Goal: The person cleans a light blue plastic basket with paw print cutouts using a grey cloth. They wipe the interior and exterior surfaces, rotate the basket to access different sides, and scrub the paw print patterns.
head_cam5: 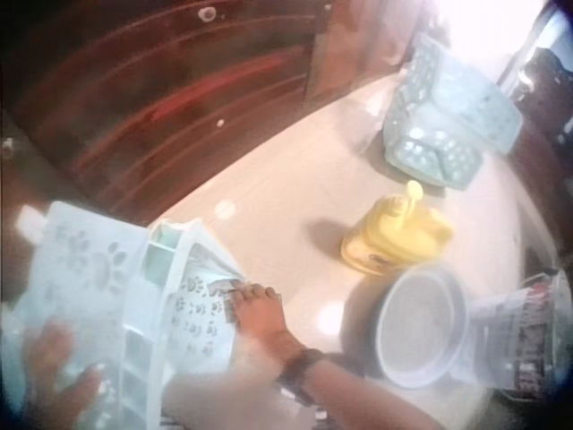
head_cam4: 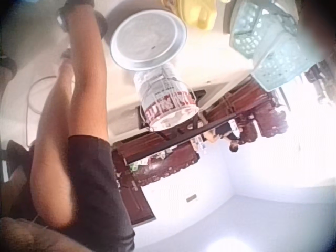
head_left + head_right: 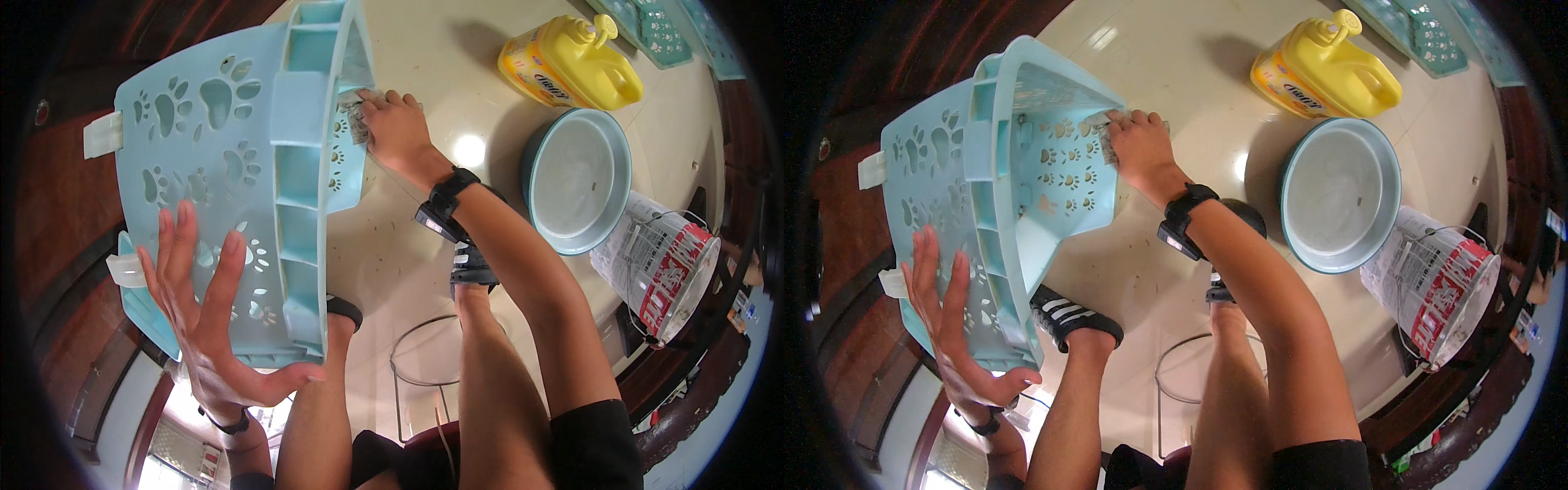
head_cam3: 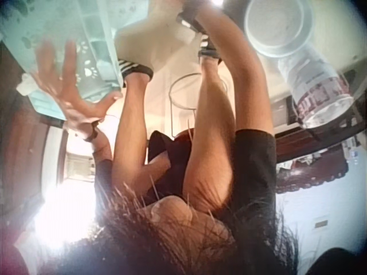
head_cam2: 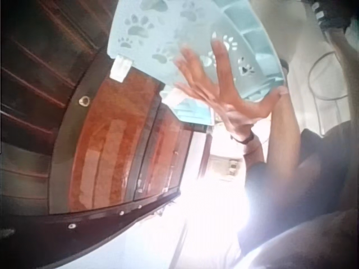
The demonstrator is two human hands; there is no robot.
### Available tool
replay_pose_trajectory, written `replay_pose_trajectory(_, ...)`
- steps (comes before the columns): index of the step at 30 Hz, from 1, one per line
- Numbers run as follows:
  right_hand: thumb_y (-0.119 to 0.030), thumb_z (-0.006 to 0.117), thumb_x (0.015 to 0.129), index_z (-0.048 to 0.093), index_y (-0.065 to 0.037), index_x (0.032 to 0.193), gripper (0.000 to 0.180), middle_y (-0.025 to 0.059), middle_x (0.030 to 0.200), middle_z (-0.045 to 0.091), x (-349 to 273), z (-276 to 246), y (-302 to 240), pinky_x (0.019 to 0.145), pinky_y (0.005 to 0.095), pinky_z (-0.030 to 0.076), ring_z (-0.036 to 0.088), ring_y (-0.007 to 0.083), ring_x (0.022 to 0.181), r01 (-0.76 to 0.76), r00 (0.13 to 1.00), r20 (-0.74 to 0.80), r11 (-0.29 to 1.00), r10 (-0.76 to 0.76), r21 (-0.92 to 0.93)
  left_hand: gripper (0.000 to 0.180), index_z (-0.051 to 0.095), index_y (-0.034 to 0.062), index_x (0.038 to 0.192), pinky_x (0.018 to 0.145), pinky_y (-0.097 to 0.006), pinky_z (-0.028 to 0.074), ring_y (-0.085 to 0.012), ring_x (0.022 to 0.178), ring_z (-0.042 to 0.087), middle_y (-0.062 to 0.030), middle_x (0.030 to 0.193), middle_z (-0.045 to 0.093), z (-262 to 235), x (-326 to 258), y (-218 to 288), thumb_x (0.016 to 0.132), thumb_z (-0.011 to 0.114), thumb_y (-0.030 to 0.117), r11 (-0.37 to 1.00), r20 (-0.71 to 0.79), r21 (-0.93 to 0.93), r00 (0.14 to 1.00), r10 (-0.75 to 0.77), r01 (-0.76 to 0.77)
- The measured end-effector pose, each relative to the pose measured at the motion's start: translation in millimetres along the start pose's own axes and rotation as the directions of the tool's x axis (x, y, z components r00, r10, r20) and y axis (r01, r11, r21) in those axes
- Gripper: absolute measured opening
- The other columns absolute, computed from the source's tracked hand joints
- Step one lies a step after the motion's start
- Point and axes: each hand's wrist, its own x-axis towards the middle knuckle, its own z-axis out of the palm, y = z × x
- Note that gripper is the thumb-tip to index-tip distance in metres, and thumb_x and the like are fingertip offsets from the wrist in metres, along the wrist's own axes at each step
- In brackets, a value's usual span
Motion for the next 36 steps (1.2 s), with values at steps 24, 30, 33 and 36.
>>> replay_pose_trajectory(24, -0.007, 0.063, 0.076, 0.070, -0.004, 0.098, 0.024, 0.0118, 0.091, 0.071, 1, 2, 9, 0.075, 0.0434, 0.051, 0.060, 0.0342, 0.087, -0.133, 0.991, 0.043, 0.908, 0.127, 0.398, 0.121, 0.047, 0.0111, 0.147, 0.112, -0.070, 0.009, -0.0492, 0.146, 0.024, -0.0280, 0.156, 0.030, 2, 3, 5, 0.060, 0.059, 0.093, 0.999, -0.002, -0.048, 1.000, -0.010, 0.010)
replay_pose_trajectory(30, -0.003, 0.063, 0.074, 0.064, -0.004, 0.077, 0.003, 0.0071, 0.130, 0.065, 0, -1, 11, 0.079, 0.0418, 0.052, 0.056, 0.0346, 0.085, -0.234, 0.972, 0.085, 0.873, 0.219, 0.427, 0.120, 0.047, 0.0100, 0.147, 0.113, -0.069, 0.009, -0.0492, 0.145, 0.025, -0.0295, 0.154, 0.033, 3, 3, 2, 0.061, 0.058, 0.093, 0.999, -0.035, -0.050, 0.999, 0.011, -0.012)
replay_pose_trajectory(33, -0.004, 0.062, 0.075, 0.063, -0.005, 0.076, 0.002, 0.0074, 0.128, 0.067, 4, -1, 8, 0.083, 0.0408, 0.051, 0.057, 0.0347, 0.086, -0.205, 0.978, 0.068, 0.849, 0.198, 0.487, 0.120, 0.047, 0.0096, 0.147, 0.113, -0.069, 0.009, -0.0494, 0.145, 0.025, -0.0299, 0.153, 0.035, 1, 3, 3, 0.061, 0.058, 0.093, 0.999, -0.028, -0.041, 1.000, 0.001, -0.002)
replay_pose_trajectory(36, -0.005, 0.061, 0.076, 0.062, -0.006, 0.076, 0.001, 0.0067, 0.126, 0.068, 16, 11, -1, 0.085, 0.0422, 0.050, 0.056, 0.0338, 0.087, -0.191, 0.981, 0.062, 0.861, 0.184, 0.471, 0.120, 0.047, 0.0096, 0.146, 0.113, -0.069, 0.009, -0.0497, 0.145, 0.026, -0.0301, 0.153, 0.034, 1, 6, 1, 0.061, 0.058, 0.093, 0.998, -0.032, -0.064, 0.999, 0.014, -0.016)
